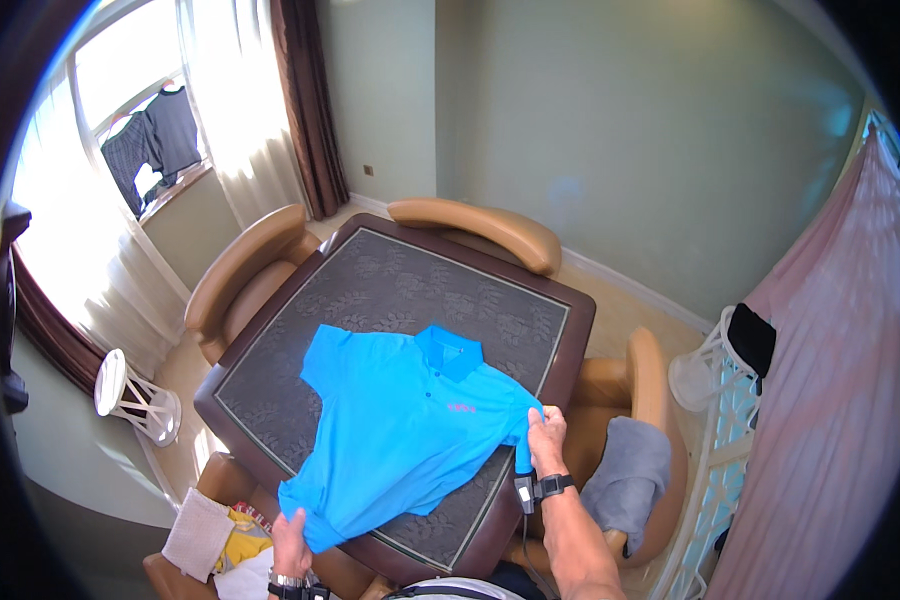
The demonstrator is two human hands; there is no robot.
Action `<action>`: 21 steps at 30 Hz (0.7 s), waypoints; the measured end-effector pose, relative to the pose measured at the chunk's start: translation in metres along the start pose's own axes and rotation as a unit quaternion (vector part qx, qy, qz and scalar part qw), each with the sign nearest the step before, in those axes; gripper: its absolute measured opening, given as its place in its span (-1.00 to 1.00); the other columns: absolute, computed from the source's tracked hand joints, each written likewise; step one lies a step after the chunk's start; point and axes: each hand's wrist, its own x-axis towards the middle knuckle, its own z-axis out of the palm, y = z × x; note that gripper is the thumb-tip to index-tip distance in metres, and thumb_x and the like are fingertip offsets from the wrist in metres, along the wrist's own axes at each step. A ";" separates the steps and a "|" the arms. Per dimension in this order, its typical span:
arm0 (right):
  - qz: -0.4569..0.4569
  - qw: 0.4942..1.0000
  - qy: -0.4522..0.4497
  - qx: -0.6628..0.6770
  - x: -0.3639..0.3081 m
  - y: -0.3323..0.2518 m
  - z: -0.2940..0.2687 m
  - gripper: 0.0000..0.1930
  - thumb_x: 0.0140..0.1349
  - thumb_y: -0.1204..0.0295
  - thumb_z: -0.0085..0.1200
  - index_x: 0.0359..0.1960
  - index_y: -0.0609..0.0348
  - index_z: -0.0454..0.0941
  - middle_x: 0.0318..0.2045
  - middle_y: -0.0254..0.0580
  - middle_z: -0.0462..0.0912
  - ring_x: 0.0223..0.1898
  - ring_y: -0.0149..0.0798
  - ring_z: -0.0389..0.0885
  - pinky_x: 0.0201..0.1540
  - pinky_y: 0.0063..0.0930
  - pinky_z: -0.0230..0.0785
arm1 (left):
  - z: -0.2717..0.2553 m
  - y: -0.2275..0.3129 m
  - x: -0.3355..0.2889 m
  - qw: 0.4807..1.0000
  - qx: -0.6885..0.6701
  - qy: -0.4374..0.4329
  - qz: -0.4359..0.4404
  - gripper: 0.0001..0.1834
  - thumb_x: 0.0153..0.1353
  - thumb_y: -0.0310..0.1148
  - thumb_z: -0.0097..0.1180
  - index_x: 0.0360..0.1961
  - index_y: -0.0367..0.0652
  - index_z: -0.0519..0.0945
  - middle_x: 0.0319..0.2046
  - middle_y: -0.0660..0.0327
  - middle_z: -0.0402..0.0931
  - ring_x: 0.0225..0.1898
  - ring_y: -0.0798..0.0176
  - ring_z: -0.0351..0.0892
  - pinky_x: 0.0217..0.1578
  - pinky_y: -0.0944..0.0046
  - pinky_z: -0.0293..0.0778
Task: The person folds several pieces of clothing on a dining table. They handle a white t-shirt, a dark blue pair of pants, and a light blue t-shirt, smoothing and folding each item before stacking them on a nearby side table.
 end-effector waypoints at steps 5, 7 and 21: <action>0.018 0.981 -0.134 0.136 -0.051 -0.054 -0.018 -0.79 0.46 0.49 0.24 0.02 0.31 0.54 -0.18 -0.17 0.74 -0.23 -0.38 0.71 -0.13 -0.41 0.63 | -0.034 -0.011 -0.033 0.928 0.369 0.011 -0.045 -0.41 0.36 -0.46 0.29 0.36 -0.42 0.41 0.09 -0.04 0.61 -0.03 0.07 0.71 -0.01 0.05 0.68; -0.001 0.962 -0.236 0.139 -0.079 -0.074 -0.016 -0.77 0.46 0.51 0.24 0.06 0.31 0.54 -0.14 -0.14 0.75 -0.19 -0.36 0.74 -0.10 -0.40 0.66 | -0.030 -0.010 -0.040 0.863 0.487 -0.008 0.134 -0.31 0.30 -0.44 0.36 0.39 -0.42 0.37 0.07 -0.06 0.61 -0.03 0.07 0.70 -0.01 0.06 0.68; -0.017 0.729 -0.682 -0.055 -0.198 -0.061 0.070 -0.58 0.63 0.29 -0.03 0.36 0.28 0.49 0.19 -0.05 0.70 0.20 -0.23 0.67 0.25 -0.32 0.51 | 0.122 0.007 -0.031 0.951 0.218 -0.218 -0.006 -0.64 0.34 -0.47 0.40 0.13 -0.26 0.67 -0.03 0.28 0.70 -0.02 0.45 0.62 0.02 0.37 0.57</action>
